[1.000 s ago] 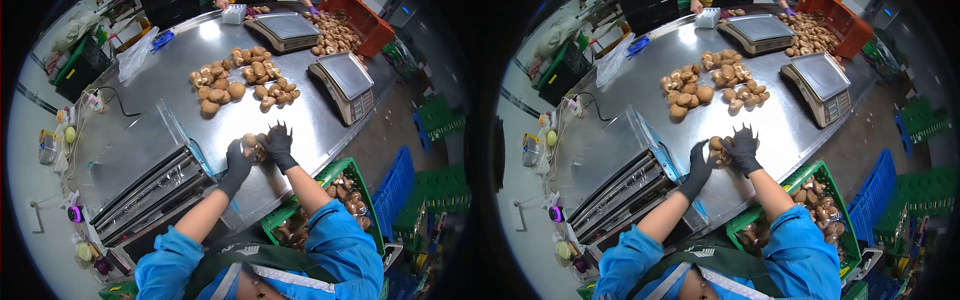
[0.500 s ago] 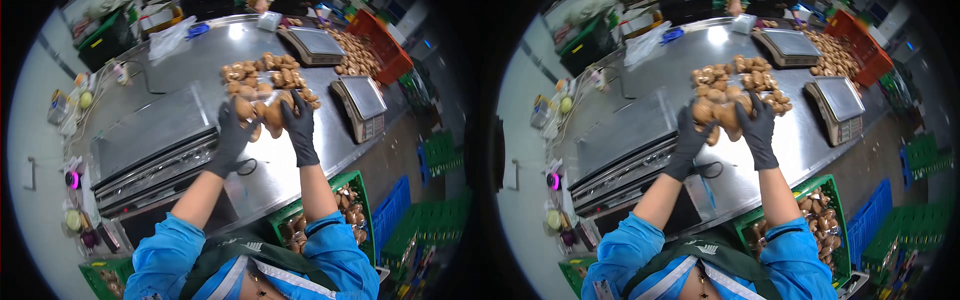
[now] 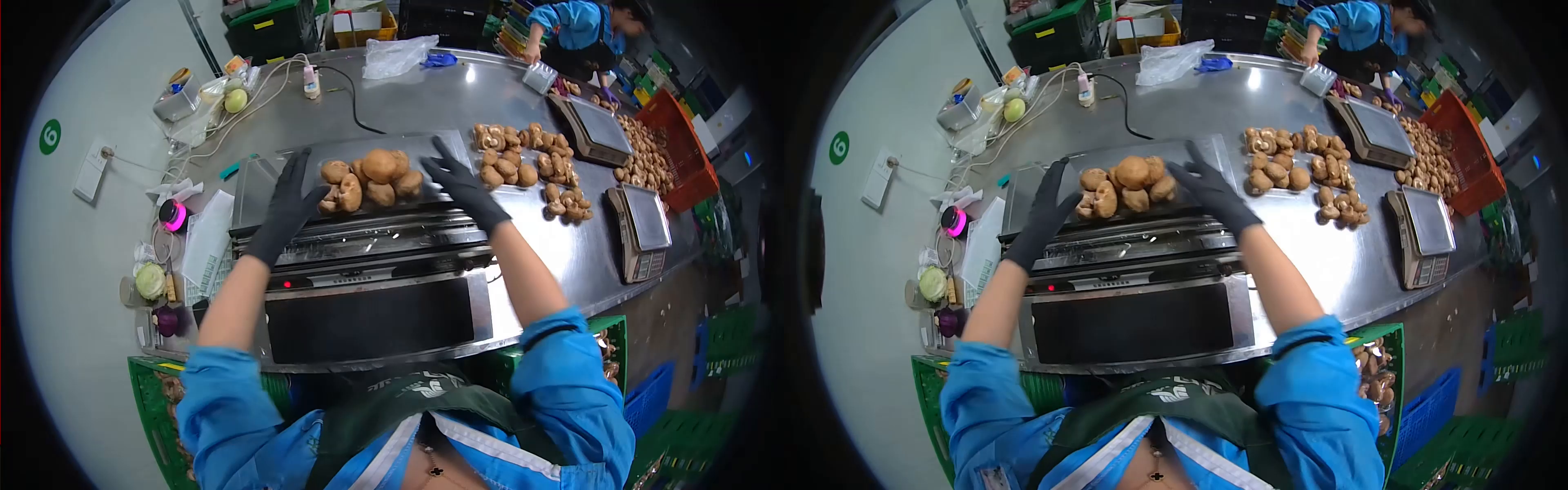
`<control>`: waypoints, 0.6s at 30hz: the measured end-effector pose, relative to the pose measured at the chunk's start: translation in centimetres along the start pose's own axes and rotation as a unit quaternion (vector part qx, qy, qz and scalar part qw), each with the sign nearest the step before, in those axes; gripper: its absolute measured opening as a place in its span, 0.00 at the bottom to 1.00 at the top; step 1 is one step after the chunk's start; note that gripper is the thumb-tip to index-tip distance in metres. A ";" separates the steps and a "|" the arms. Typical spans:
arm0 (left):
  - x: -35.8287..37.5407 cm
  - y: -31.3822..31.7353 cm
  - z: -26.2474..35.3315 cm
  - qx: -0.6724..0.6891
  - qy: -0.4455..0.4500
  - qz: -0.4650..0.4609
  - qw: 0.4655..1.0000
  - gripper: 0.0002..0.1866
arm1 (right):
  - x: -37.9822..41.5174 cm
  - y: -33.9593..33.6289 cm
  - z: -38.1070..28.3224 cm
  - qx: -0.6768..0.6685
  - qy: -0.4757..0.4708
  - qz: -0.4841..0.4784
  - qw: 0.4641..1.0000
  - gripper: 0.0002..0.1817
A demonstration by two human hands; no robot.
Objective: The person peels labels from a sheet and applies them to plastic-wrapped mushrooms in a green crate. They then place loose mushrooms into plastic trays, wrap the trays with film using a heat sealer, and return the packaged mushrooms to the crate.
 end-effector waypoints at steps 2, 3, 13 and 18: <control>0.6 -5.2 0.4 -0.115 0.066 -0.200 0.971 0.23 | 3.2 -4.3 1.5 0.100 -0.006 -0.044 0.994 0.32; 1.3 -6.7 0.0 -0.225 0.124 -0.394 0.883 0.23 | 3.9 -5.8 4.0 0.238 -0.056 -0.093 0.965 0.31; 3.3 -4.9 0.2 -0.170 0.271 -0.472 0.822 0.22 | 5.2 -1.0 1.6 0.503 -0.380 -0.058 0.775 0.13; 2.9 -7.2 0.2 0.241 -0.146 -0.047 0.958 0.12 | 6.1 -4.1 -2.4 -0.028 0.088 -0.043 0.995 0.09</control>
Point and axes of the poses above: each hand's wrist, its own x-axis away from the middle knuckle, its own y-axis out of the palm, z = x × y, the point moved 2 cm from there along -x, towards the middle knuckle, and after that the axes turned 13 degrees about x, right-handed, at the moved point
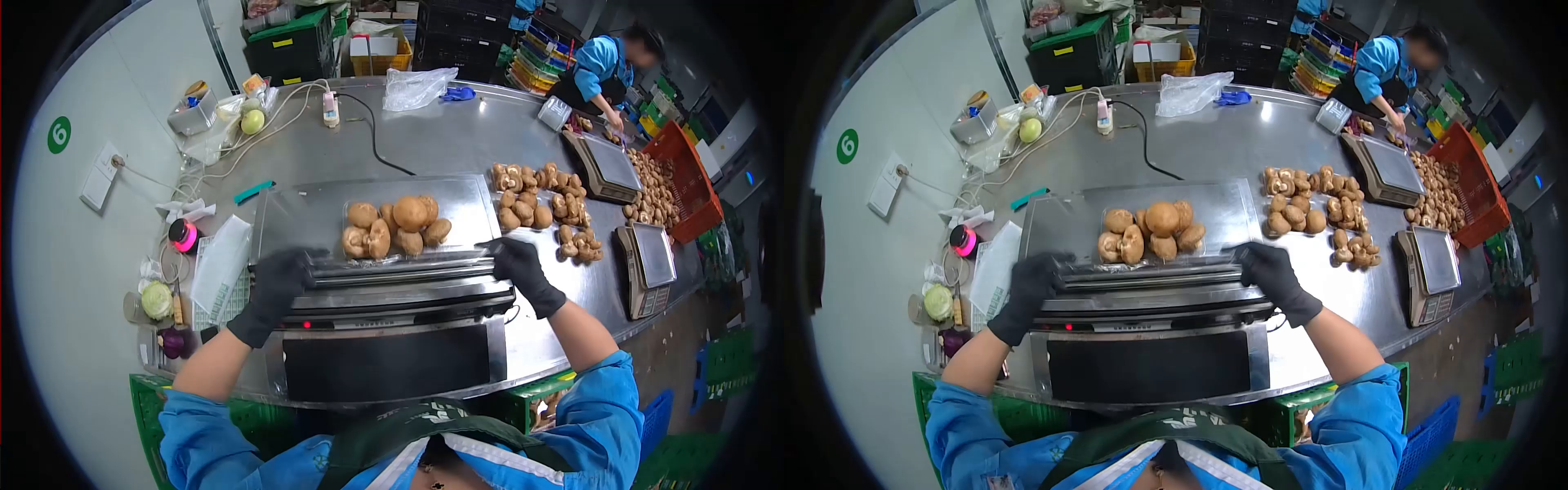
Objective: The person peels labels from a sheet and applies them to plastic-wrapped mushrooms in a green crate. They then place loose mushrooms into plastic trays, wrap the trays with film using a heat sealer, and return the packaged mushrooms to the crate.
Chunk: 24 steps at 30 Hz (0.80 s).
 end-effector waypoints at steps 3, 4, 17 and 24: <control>-7.2 -0.2 4.4 0.308 -0.009 0.182 0.934 0.14 | -5.2 -4.3 -6.5 -0.243 -0.143 0.208 0.937 0.15; -10.3 0.7 3.8 0.342 0.008 0.205 0.917 0.15 | -8.2 -4.1 -7.9 -0.345 -0.164 0.235 0.894 0.14; -7.0 4.3 -10.0 -0.177 0.182 -0.224 0.941 0.12 | -10.3 4.5 0.3 -0.113 -0.037 -0.165 0.979 0.22; -2.9 4.2 -5.1 0.027 -0.086 -0.101 0.991 0.17 | -6.0 4.5 1.8 -0.037 -0.093 -0.102 0.990 0.27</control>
Point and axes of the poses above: each hand's wrist, its own x-axis away from the middle knuckle, its own y-axis out of the palm, z = x × y, the point moved 2 cm from there along -x, towards the middle knuckle, and after that the axes turned 13 degrees about x, right-handed, at the moved point
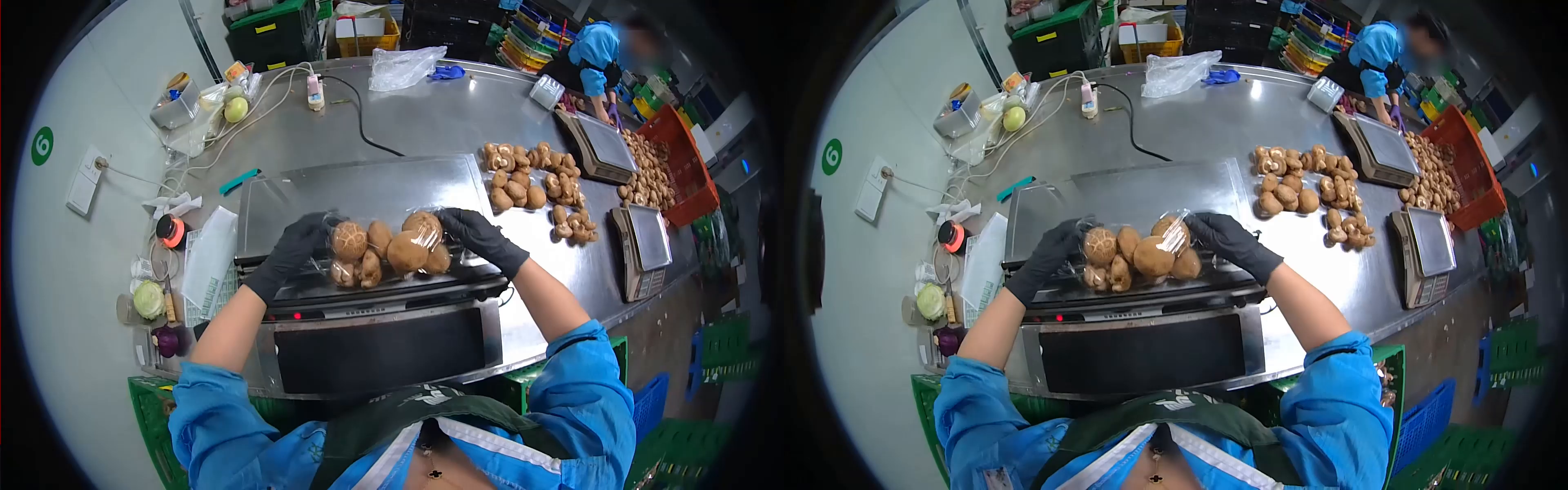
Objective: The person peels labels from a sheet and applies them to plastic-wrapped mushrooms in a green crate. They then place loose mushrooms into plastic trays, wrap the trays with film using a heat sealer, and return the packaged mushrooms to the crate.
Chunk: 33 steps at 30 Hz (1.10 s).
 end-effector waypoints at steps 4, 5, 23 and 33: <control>3.1 1.6 6.0 0.129 -0.158 0.057 0.977 0.16 | 3.9 -0.9 -4.6 -0.056 0.017 0.045 0.997 0.24; 4.5 1.8 6.9 0.128 -0.221 0.079 0.964 0.16 | 5.6 -0.7 -5.1 -0.110 0.084 -0.002 0.990 0.24; 25.1 5.0 -3.7 0.319 -0.421 0.136 0.838 0.14 | 25.4 7.3 0.0 -0.352 0.386 0.113 0.845 0.13; 26.7 17.7 -3.0 0.389 -0.345 -0.216 0.826 0.18 | 23.2 23.1 2.2 -0.501 0.019 -0.090 0.861 0.06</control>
Point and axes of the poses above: each hand's wrist, its own x-axis away from the middle knuckle, its own y-axis out of the palm, z = x × y, the point moved 2 cm from there along -x, towards the middle knuckle, and after that the axes turned 13 degrees about x, right-handed, at the moved point
